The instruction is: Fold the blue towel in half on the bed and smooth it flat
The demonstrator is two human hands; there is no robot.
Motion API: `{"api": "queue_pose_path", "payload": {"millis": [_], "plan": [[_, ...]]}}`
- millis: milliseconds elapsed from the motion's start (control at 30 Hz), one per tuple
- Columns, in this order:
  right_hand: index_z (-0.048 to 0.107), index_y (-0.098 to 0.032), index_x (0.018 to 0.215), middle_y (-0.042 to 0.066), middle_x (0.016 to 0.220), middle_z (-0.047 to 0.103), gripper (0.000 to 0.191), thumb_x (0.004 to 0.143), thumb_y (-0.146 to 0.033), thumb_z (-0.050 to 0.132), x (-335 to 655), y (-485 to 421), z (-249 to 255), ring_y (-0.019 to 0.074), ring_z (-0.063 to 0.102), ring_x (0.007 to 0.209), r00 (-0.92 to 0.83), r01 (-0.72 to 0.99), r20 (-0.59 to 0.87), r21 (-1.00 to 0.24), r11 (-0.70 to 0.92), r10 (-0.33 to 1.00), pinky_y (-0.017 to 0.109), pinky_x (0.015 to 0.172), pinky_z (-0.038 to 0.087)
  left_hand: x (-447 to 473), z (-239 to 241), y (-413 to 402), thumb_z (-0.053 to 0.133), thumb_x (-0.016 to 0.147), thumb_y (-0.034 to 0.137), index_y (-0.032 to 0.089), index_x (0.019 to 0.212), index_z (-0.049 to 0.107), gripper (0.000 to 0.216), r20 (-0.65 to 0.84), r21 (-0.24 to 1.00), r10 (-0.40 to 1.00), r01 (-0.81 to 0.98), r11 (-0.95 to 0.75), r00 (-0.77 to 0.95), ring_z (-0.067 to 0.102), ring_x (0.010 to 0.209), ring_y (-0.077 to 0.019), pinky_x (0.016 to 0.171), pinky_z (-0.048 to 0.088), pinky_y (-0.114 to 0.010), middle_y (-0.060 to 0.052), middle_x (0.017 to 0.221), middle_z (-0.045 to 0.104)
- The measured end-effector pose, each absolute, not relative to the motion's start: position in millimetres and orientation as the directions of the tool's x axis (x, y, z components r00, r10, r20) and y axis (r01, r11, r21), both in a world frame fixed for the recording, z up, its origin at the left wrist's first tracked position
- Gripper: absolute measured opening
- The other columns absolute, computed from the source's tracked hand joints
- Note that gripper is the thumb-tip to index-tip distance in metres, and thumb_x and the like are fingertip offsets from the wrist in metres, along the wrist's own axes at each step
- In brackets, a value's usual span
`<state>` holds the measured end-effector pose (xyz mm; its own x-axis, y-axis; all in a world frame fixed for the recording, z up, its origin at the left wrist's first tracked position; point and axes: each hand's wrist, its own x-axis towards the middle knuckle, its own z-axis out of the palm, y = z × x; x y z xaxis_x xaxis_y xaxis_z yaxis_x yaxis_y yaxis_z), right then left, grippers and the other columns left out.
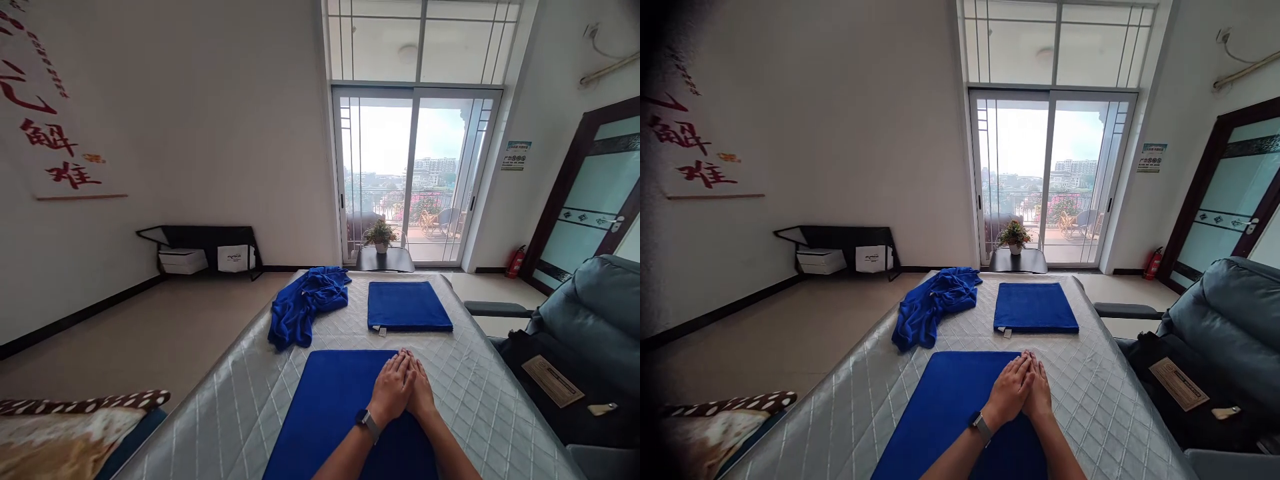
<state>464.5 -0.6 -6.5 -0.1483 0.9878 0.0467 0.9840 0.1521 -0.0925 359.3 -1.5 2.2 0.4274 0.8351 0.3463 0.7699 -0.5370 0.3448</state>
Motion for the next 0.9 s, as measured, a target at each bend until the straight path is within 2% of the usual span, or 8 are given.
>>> {"api": "queue_pose_path", "payload": {"millis": [167, 300, 500, 667, 767, 900], "plan": [[0.029, -0.013, 0.159, 0.006, 0.167, 0.020, 0.062, 0.099, -0.028, 0.026, 460, 2, -2, 0.0211, 0.015, 0.155, -0.107, 0.984, 0.050, -0.139, 0.113, 0.993, 0.040, 0.125, 0.013, 326, -9, 5, 0.020, 0.106, 0.051, 0.023, 0.155, 0.039, 0.059, 0.295, 0.244, 0.863, 0.840, -0.484, 0.411, 0.034, 0.150, -0.0241, 0.123, 0.032, -0.049, -0.007, 0.160, 0.043], [0.025, -0.012, 0.160, 0.007, 0.167, 0.022, 0.065, 0.101, -0.040, 0.024, 458, 4, 1, 0.0198, 0.015, 0.155, -0.061, 0.973, 0.038, -0.221, 0.068, 0.997, 0.039, 0.125, 0.010, 279, -14, 13, 0.021, 0.105, 0.055, 0.022, 0.155, 0.041, 0.063, 0.286, 0.164, 0.897, 0.905, -0.392, 0.336, 0.037, 0.149, -0.0265, 0.121, 0.033, -0.052, -0.010, 0.158, 0.045], [0.024, -0.013, 0.161, 0.006, 0.167, 0.022, 0.066, 0.101, -0.041, 0.023, 458, 2, 3, 0.0187, 0.013, 0.155, -0.053, 0.964, 0.032, -0.259, 0.059, 0.998, 0.040, 0.126, 0.009, 185, -21, 25, 0.023, 0.104, 0.055, 0.021, 0.154, 0.043, 0.063, 0.277, 0.084, 0.944, 0.974, -0.212, 0.182, 0.038, 0.148, -0.0281, 0.120, 0.033, -0.051, -0.010, 0.156, 0.049], [0.023, -0.012, 0.161, 0.006, 0.167, 0.021, 0.067, 0.101, -0.042, 0.022, 458, 3, 2, 0.0182, 0.012, 0.156, -0.049, 0.966, 0.023, -0.252, 0.053, 0.999, 0.039, 0.126, 0.008, 135, -26, 25, 0.022, 0.104, 0.055, 0.017, 0.154, 0.042, 0.065, 0.287, 0.113, 0.953, 0.985, -0.133, 0.096, 0.038, 0.148, -0.0271, 0.120, 0.032, -0.047, -0.013, 0.157, 0.048], [0.023, -0.013, 0.161, 0.005, 0.168, 0.020, 0.067, 0.101, -0.043, 0.021, 458, 4, 0, 0.0179, 0.012, 0.156, -0.049, 0.967, 0.024, -0.251, 0.053, 0.999, 0.039, 0.126, 0.008, 130, -28, 25, 0.022, 0.103, 0.060, 0.013, 0.155, 0.040, 0.073, 0.294, 0.158, 0.955, 0.983, -0.092, 0.042, 0.036, 0.149, -0.0283, 0.121, 0.031, -0.048, -0.016, 0.157, 0.046], [0.024, -0.013, 0.161, 0.004, 0.168, 0.020, 0.067, 0.101, -0.043, 0.021, 459, 4, -1, 0.0171, 0.013, 0.155, -0.050, 0.973, 0.029, -0.226, 0.056, 0.998, 0.038, 0.126, 0.008, 132, -31, 26, 0.022, 0.102, 0.061, 0.012, 0.154, 0.041, 0.074, 0.316, 0.182, 0.948, 0.978, -0.104, 0.042, 0.036, 0.149, -0.0283, 0.121, 0.030, -0.048, -0.017, 0.156, 0.047]]}}
